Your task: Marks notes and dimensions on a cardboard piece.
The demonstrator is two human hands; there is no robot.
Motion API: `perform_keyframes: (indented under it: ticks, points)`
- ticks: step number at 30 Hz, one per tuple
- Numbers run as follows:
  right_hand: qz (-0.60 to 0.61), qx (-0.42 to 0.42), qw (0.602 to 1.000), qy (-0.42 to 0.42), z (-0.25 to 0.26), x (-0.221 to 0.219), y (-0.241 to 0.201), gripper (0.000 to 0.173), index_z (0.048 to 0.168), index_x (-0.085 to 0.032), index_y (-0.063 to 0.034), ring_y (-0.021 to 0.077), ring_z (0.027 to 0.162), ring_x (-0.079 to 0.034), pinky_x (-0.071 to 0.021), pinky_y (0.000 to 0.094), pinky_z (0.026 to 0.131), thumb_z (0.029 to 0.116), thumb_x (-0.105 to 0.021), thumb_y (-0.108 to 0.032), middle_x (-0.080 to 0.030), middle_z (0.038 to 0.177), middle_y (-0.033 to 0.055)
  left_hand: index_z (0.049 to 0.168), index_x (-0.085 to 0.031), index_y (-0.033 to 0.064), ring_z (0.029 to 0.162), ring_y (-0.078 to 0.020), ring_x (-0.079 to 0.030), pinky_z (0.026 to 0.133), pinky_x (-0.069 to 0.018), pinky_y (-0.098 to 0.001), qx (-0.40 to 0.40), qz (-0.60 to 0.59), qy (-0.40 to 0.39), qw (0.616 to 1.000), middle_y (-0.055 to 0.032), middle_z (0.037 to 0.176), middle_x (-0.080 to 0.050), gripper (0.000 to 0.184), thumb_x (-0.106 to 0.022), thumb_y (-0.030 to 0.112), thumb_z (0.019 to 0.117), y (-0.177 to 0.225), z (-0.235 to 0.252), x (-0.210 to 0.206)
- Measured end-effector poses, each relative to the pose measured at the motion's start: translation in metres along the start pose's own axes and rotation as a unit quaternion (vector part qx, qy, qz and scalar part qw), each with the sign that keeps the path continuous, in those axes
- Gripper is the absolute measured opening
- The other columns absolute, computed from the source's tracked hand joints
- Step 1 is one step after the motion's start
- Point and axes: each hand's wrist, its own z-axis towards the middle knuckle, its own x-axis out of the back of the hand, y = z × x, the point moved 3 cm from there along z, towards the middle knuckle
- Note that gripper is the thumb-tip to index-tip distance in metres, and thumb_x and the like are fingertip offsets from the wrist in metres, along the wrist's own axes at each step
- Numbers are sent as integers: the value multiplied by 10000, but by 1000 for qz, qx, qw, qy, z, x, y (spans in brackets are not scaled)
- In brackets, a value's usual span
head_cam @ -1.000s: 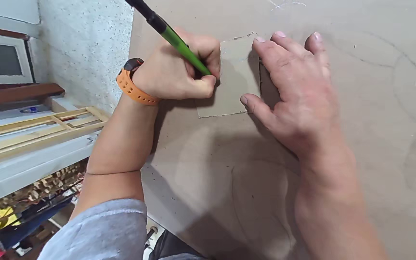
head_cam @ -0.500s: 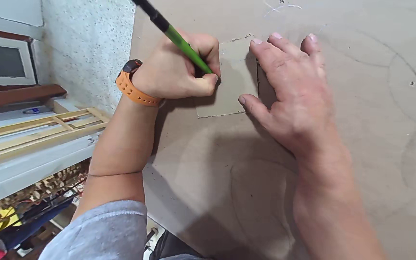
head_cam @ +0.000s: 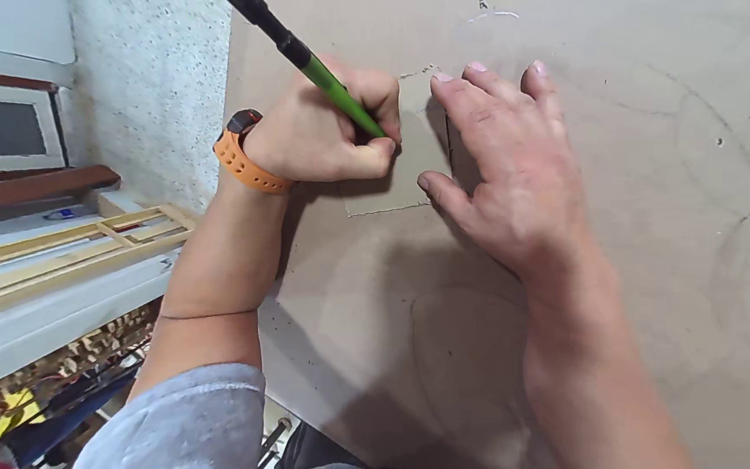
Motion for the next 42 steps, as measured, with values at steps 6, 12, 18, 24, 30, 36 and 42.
perform_keyframes:
  ticks: [6, 12, 18, 24, 30, 36, 42]
  points:
    - [2, -5, 1000, 0, 0, -1, 0, 661, 1551, -459, -138, 202, 1521, -360, -117, 556, 1294, 957, -646, -360, -524, 1550, 12, 832, -648, 68, 687, -63, -644, 583, -528, -238, -11, 7, 8, 1000, -31, 801, -693, 86, -661, 150, 852, -2, 0, -1]
    - [-2, -2, 1000, 4, 0, -1, -1, 664, 1545, -470, -144, 208, 1516, -370, -130, 557, 1292, 941, -666, -340, -527, 1547, 10, 865, -651, 77, 744, -81, -672, 639, -569, -266, -9, -25, -9, 1000, -19, 841, -705, 95, -670, 170, 870, -4, -1, 1]
    - [-7, -2, 1000, 8, 0, -1, -1, 660, 1545, -474, -143, 213, 1519, -366, -130, 559, 1290, 942, -661, -334, -519, 1556, 11, 861, -670, 58, 716, -75, -672, 620, -565, -257, -18, -4, 6, 1000, -31, 829, -716, 98, -682, 155, 871, -3, 1, 0]
    - [-1, 0, 1000, 14, 1, -2, -1, 660, 1536, -484, -136, 219, 1514, -375, -134, 566, 1288, 932, -679, -315, -530, 1545, 14, 886, -672, 66, 723, -71, -675, 626, -572, -258, -11, -12, 14, 1000, -20, 840, -717, 109, -688, 173, 881, -2, 1, 0]
    - [3, 0, 1000, 15, 0, -1, -2, 656, 1532, -488, -134, 214, 1516, -370, -130, 566, 1290, 929, -684, -302, -531, 1544, 9, 899, -680, 56, 681, -66, -658, 578, -553, -241, 6, -8, 31, 999, -27, 825, -710, 113, -691, 167, 884, 0, 0, -3]
    - [-2, -3, 1000, 11, 1, -1, -1, 658, 1533, -487, -137, 212, 1515, -372, -130, 562, 1291, 930, -684, -312, -532, 1543, 10, 910, -678, 53, 691, -50, -655, 582, -546, -224, 0, -5, 40, 999, -21, 834, -712, 106, -697, 154, 883, -1, 0, -4]
    - [-1, -2, 1000, 14, 1, 0, -1, 667, 1539, -480, -141, 210, 1515, -372, -132, 557, 1293, 928, -686, -312, -533, 1542, 6, 907, -693, 46, 666, -44, -645, 561, -537, -218, 3, 8, 40, 999, -24, 827, -716, 107, -700, 151, 889, 1, 1, -5]
